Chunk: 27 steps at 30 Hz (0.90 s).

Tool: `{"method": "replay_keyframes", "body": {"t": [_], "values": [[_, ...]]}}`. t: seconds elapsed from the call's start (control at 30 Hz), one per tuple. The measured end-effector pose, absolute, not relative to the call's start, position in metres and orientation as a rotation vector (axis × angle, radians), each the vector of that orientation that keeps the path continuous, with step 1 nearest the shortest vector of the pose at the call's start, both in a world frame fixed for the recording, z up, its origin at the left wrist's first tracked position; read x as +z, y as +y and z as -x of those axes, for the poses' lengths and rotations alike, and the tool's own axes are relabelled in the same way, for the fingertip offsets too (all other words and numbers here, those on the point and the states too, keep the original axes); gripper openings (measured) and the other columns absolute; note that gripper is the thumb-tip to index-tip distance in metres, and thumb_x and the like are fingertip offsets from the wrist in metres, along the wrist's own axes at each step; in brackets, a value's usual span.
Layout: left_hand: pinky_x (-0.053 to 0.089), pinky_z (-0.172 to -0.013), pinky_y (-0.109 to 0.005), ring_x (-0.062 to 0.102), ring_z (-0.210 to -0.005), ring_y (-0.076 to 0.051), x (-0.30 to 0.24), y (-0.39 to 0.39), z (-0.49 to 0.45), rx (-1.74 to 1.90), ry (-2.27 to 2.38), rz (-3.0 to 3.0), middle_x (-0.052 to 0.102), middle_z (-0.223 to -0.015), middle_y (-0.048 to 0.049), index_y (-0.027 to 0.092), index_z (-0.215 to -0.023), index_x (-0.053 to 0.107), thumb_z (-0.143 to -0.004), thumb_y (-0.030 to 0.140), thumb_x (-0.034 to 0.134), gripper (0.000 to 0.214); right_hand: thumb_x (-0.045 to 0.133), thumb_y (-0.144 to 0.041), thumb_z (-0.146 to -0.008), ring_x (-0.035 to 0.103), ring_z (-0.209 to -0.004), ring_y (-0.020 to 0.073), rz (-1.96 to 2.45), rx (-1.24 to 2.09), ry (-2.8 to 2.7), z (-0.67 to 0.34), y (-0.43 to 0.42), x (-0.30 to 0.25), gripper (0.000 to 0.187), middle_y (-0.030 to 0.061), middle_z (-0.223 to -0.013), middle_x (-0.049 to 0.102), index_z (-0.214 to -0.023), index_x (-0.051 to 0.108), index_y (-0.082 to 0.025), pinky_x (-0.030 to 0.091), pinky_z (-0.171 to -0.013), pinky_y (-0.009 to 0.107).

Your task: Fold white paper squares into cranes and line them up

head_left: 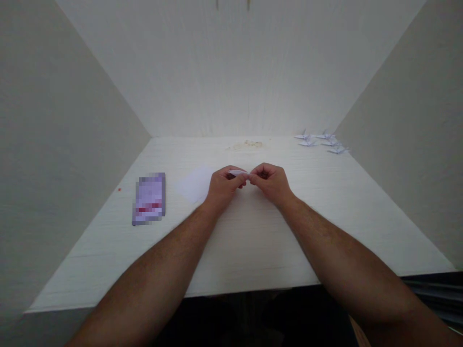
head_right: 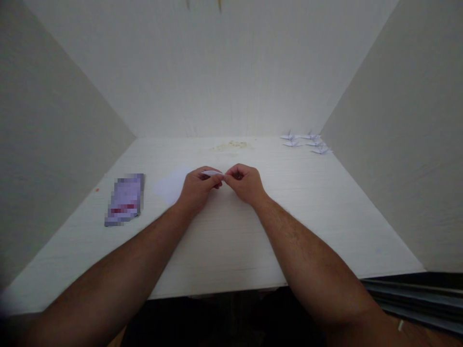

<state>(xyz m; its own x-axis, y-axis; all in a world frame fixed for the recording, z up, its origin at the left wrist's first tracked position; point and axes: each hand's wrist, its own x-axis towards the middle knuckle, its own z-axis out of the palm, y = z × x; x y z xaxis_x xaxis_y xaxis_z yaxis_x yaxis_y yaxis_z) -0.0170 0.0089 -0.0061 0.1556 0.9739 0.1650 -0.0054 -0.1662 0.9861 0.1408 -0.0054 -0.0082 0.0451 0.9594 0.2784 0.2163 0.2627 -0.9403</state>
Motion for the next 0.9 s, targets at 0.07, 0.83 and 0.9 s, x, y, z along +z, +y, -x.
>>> {"method": "replay_keyframes", "body": {"t": [0.07, 0.83, 0.9], "values": [[0.043, -0.056, -0.024, 0.055, -0.057, -0.011, -0.0058, 0.008, 0.017, 1.193, 1.011, -1.41, 0.064, -0.061, 0.0, 0.016, -0.073, 0.069, -0.07, 0.034, 0.076, 0.02, 0.073, -0.036, -0.071, 0.053, -0.056, 0.011, 1.2, 0.829, -1.425, -0.1406, -0.0064, -0.0081, 0.02, 0.0004, -0.062, 0.064, -0.067, 0.065, -0.018, 0.043, -0.056, 0.027], [0.035, -0.052, -0.023, 0.048, -0.052, -0.009, -0.0052, 0.0087, 0.0157, 1.24, 0.994, -1.329, 0.057, -0.053, 0.0027, 0.016, -0.071, 0.068, -0.068, 0.026, 0.073, 0.012, 0.073, -0.032, -0.068, 0.05, -0.053, 0.0104, 1.234, 0.891, -1.411, -0.1414, -0.0078, -0.0054, 0.018, -0.001, -0.056, 0.061, -0.061, 0.063, -0.019, 0.04, -0.055, 0.027], [0.034, -0.052, -0.022, 0.047, -0.051, -0.008, -0.0049, 0.0087, 0.016, 1.242, 0.993, -1.314, 0.057, -0.052, 0.0031, 0.016, -0.07, 0.068, -0.067, 0.024, 0.073, 0.01, 0.073, -0.032, -0.068, 0.049, -0.052, 0.0101, 1.238, 0.899, -1.415, -0.1402, -0.009, -0.0039, 0.018, -0.001, -0.056, 0.062, -0.06, 0.062, -0.019, 0.039, -0.055, 0.027]]}}
